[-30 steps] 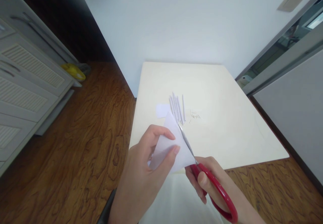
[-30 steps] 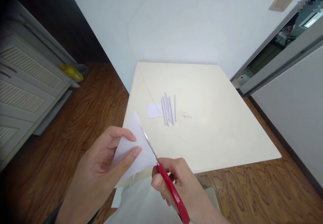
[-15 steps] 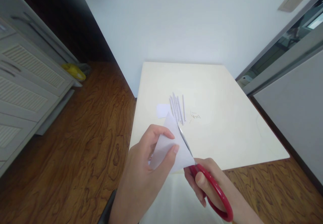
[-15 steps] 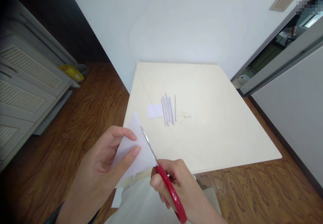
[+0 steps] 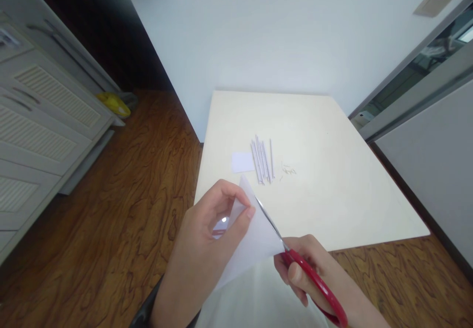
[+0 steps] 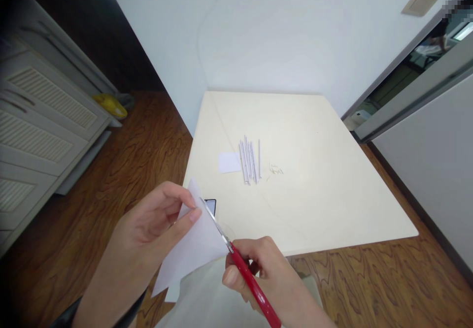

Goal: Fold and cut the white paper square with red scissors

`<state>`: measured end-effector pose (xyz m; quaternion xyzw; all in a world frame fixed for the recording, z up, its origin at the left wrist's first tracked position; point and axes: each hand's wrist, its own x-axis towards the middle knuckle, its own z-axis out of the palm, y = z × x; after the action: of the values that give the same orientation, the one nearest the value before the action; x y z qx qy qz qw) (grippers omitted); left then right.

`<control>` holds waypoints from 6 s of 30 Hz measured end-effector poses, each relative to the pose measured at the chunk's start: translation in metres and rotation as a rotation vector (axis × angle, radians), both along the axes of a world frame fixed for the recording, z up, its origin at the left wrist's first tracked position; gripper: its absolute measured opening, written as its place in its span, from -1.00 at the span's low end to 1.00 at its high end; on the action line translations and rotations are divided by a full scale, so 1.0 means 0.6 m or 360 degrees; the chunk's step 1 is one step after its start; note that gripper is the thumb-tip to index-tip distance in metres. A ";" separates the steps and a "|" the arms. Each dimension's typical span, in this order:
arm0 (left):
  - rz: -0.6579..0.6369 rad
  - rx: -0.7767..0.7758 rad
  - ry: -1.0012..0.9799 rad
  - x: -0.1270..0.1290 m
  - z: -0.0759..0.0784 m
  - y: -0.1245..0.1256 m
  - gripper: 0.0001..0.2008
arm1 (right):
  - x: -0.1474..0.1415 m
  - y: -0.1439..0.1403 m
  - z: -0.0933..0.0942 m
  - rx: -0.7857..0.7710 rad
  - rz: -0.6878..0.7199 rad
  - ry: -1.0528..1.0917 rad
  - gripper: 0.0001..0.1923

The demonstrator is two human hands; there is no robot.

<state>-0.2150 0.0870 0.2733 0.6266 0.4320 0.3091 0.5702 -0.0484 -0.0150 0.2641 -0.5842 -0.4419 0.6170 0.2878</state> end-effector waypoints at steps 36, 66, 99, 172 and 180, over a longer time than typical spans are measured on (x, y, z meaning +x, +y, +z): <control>-0.0156 0.0026 0.0121 0.004 -0.011 -0.001 -0.98 | -0.006 0.005 -0.013 0.0138 -0.0050 0.0239 -0.47; -0.0115 -0.0023 -0.0022 0.012 -0.010 0.004 -0.95 | -0.004 0.006 -0.027 0.0127 0.0027 0.0080 -0.45; 0.0112 -0.0227 -0.0321 0.022 -0.020 0.002 -0.87 | -0.005 0.004 -0.044 0.0122 -0.0044 0.0075 -0.50; -0.0191 -0.0004 -0.0073 0.029 -0.019 0.001 -0.73 | -0.016 0.001 -0.017 0.0010 -0.0127 -0.0014 -0.39; -0.0221 -0.0044 -0.0075 0.027 -0.018 0.002 -0.73 | -0.013 -0.006 -0.028 0.0056 -0.0072 -0.0009 -0.41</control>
<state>-0.1987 0.0880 0.2622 0.6397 0.3781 0.2777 0.6089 -0.0562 -0.0183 0.2471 -0.5906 -0.4403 0.6007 0.3107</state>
